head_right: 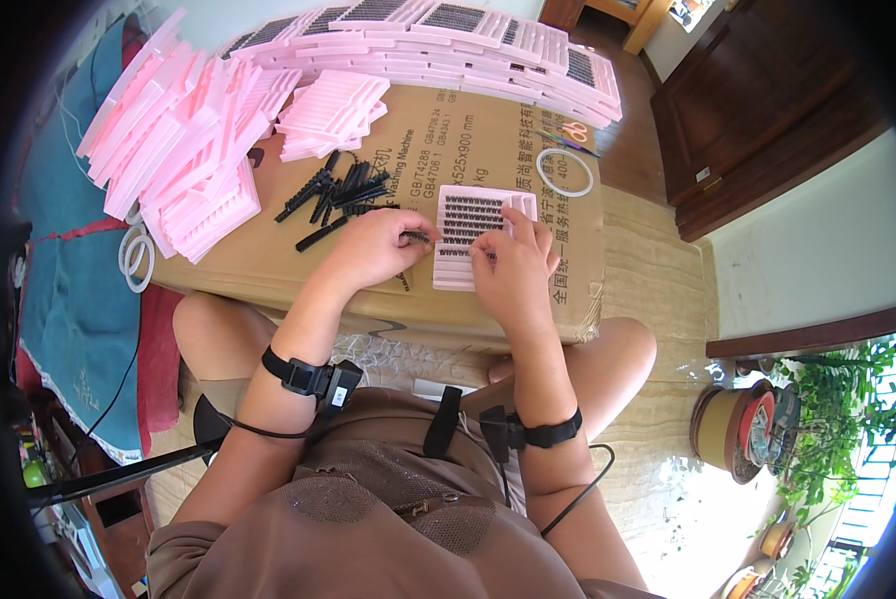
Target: The person sits on the floor and assembles hair accessories by inserting black spiral hair ties into pink plastic trays. They pick up each hair tie, place it into a slot, and repeat the process across multiple trays.
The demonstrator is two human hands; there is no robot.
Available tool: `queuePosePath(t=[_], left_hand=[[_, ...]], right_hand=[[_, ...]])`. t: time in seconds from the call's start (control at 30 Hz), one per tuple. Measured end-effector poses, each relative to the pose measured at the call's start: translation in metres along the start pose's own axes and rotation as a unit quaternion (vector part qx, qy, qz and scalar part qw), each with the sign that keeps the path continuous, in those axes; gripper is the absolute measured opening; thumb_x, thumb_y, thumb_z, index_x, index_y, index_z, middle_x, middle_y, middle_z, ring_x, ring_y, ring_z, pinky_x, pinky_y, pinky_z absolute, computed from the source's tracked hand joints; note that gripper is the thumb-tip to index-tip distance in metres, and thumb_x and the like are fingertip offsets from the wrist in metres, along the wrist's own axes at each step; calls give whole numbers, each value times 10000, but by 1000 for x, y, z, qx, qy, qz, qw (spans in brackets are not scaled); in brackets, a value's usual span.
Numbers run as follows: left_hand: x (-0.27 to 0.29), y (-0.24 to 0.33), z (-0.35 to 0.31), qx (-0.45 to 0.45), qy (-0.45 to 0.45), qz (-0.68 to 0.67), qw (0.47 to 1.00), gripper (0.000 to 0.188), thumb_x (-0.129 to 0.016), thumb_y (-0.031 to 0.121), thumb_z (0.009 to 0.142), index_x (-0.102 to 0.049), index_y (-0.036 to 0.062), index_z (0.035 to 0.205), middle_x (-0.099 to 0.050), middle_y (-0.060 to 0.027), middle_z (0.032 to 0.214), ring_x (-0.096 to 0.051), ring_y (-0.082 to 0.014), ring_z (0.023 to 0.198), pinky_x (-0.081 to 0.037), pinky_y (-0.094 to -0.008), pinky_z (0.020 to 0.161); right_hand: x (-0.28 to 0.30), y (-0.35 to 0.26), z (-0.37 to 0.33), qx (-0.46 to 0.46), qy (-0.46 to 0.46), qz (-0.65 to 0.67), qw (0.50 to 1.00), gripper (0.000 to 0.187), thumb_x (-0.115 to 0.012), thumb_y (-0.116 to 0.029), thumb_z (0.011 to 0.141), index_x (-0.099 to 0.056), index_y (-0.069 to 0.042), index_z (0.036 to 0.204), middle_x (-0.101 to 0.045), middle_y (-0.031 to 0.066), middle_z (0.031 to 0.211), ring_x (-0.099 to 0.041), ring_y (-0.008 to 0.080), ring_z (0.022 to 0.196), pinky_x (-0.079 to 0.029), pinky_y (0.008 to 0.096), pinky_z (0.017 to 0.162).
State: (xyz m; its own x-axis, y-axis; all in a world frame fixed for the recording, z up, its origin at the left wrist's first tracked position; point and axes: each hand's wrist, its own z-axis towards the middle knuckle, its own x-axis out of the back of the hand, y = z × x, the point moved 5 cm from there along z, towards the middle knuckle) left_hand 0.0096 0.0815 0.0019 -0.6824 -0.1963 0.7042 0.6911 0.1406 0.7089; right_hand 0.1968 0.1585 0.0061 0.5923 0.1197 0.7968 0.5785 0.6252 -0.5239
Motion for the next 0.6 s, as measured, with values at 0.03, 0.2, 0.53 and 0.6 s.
queuePosePath(t=[0.03, 0.2, 0.53, 0.6], left_hand=[[-1, 2, 0, -8, 2, 12, 1000, 212, -746, 195, 848, -779, 140, 1050, -759, -102, 966, -711, -252, 837, -544, -365, 736], [-3, 3, 2, -3, -3, 37, 999, 226, -738, 218, 837, -783, 158, 1050, -752, -99, 931, -691, -261, 786, -523, -374, 690], [-2, 4, 3, -4, 5, 40, 999, 224, -741, 237, 835, -788, 153, 1036, -741, -109, 881, -683, -272, 757, -518, -380, 679], [-1, 5, 3, 1, 4, 37, 999, 228, -750, 247, 826, -790, 137, 1021, -736, -120, 856, -688, -282, 754, -523, -385, 682]], right_hand=[[-1, 0, 0, -3, 0, -2, 1000, 94, -724, -202, 854, -773, -142, 907, -548, 127, 1457, -423, 388, 1336, -293, 574, 1090], [-3, 0, 0, -6, 12, -14, 1000, 96, -718, -194, 846, -768, -130, 897, -560, 118, 1435, -427, 387, 1332, -310, 581, 1068], [-3, -3, -1, -8, 26, -33, 999, 107, -702, -185, 842, -770, -111, 880, -582, 116, 1405, -441, 376, 1324, -326, 568, 1048], [-3, -3, -1, -6, 27, -35, 999, 111, -699, -183, 843, -771, -109, 882, -581, 116, 1407, -443, 375, 1323, -330, 566, 1043]])
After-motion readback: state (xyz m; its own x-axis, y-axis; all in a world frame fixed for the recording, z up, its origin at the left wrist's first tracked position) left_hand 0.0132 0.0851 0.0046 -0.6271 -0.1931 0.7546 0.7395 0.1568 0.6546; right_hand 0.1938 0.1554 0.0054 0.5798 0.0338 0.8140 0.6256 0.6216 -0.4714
